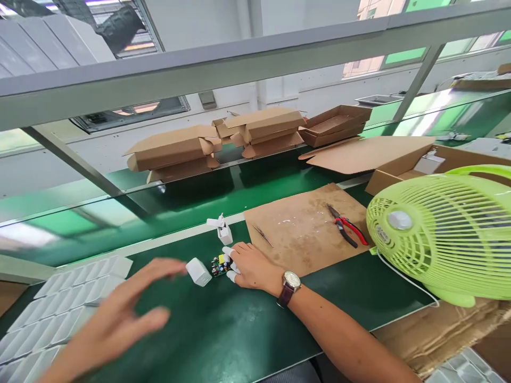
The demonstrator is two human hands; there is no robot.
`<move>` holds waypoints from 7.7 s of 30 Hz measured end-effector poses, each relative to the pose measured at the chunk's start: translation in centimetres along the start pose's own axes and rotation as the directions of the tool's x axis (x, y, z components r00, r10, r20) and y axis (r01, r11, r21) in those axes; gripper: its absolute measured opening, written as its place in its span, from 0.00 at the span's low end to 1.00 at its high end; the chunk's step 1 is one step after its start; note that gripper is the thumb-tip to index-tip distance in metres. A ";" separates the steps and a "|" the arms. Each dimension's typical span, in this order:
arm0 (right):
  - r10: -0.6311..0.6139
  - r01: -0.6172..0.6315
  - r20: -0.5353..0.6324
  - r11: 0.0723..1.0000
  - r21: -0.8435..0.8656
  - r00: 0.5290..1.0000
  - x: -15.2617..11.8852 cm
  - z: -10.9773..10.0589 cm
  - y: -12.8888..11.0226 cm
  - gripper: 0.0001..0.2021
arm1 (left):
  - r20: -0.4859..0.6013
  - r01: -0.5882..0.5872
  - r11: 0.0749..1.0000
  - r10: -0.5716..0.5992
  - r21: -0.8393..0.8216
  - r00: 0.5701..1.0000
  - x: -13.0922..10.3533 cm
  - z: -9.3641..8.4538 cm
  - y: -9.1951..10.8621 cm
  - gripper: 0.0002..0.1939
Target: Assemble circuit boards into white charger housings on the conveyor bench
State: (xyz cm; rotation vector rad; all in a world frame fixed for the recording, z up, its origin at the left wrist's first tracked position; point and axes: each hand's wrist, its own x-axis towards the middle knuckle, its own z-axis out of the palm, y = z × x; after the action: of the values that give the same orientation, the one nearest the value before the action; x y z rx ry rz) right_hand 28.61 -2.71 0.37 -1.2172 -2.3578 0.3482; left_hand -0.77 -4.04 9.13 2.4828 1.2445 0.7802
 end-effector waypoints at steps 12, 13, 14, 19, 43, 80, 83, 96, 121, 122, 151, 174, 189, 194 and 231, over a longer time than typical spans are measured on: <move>-0.027 0.030 -0.109 0.999 0.030 0.994 -0.2 1.8 0.4 0.27 | -0.069 -0.102 0.993 0.099 -0.053 0.993 0.6 8.8 -3.7 0.08; -0.041 0.046 -0.129 0.998 0.032 0.991 -0.3 1.8 0.4 0.28 | -0.061 -0.095 0.993 0.091 -0.075 0.994 0.4 8.9 -3.7 0.07; -0.061 0.067 -0.151 0.997 0.034 0.987 -0.3 1.7 0.3 0.29 | -0.061 -0.078 0.992 0.072 -0.101 0.995 0.2 8.9 -3.8 0.10; -0.114 0.120 -0.238 0.993 0.015 0.965 -0.5 0.6 -0.2 0.28 | -0.032 0.043 0.976 -0.051 -0.213 0.998 -0.1 8.8 -4.0 0.43; -0.083 0.075 -0.161 0.996 -0.055 0.983 -0.4 0.4 0.5 0.27 | 0.073 0.323 0.935 -0.316 -0.149 0.946 -0.2 8.8 -2.3 0.53; -0.262 0.237 -0.292 0.964 -0.118 0.920 0.6 -0.1 -4.7 0.37 | -0.189 -0.049 0.994 0.030 -0.097 0.981 -0.4 10.0 -3.7 0.29; -0.275 0.252 -0.290 0.961 -0.115 0.916 0.6 -0.1 -4.5 0.38 | -0.183 -0.047 0.994 0.028 -0.102 0.983 -0.4 10.1 -3.7 0.29; -0.309 0.279 -0.321 0.951 -0.136 0.895 0.7 0.3 -4.3 0.34 | -0.207 -0.091 0.994 0.078 -0.057 0.975 -0.2 10.0 -3.8 0.28; -0.325 0.288 -0.354 0.945 -0.155 0.877 1.0 -0.3 -4.7 0.28 | -0.232 -0.108 0.993 0.096 -0.043 0.968 0.0 9.9 -3.9 0.27; -0.324 0.287 -0.355 0.945 -0.156 0.877 1.0 -0.2 -4.6 0.28 | -0.227 -0.105 0.993 0.093 -0.044 0.969 0.0 9.9 -3.9 0.27; -0.319 0.283 -0.367 0.947 -0.150 0.874 1.0 -0.4 -4.6 0.32 | -0.238 -0.114 0.993 0.104 -0.027 0.966 0.0 9.7 -3.5 0.29; -0.193 0.262 -0.349 0.951 0.163 0.917 1.0 -0.4 -4.0 0.22 | 0.015 0.020 0.854 -0.015 -0.520 1.000 -0.4 10.5 -2.7 0.37; -0.243 0.300 -0.285 0.937 0.177 0.927 1.4 2.1 -2.5 0.21 | 0.096 0.268 0.584 -0.308 -0.767 0.947 0.0 9.6 -2.9 0.42; -0.192 0.282 -0.383 0.939 0.196 0.904 1.2 1.3 -2.9 0.23 | 0.065 0.226 0.566 -0.290 -0.792 0.955 -0.4 9.8 -3.1 0.54; -0.085 0.144 -0.224 0.953 0.265 0.971 0.7 2.4 -2.4 0.23 | -0.129 0.072 0.843 -0.165 -0.534 0.978 -0.4 10.6 -2.5 0.33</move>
State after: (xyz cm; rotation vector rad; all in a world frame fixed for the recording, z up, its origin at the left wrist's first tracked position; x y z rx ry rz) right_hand 25.40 -3.55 -0.47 -0.9311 -2.1023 0.4714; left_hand 3.37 -2.75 -0.84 1.9078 1.0420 1.1435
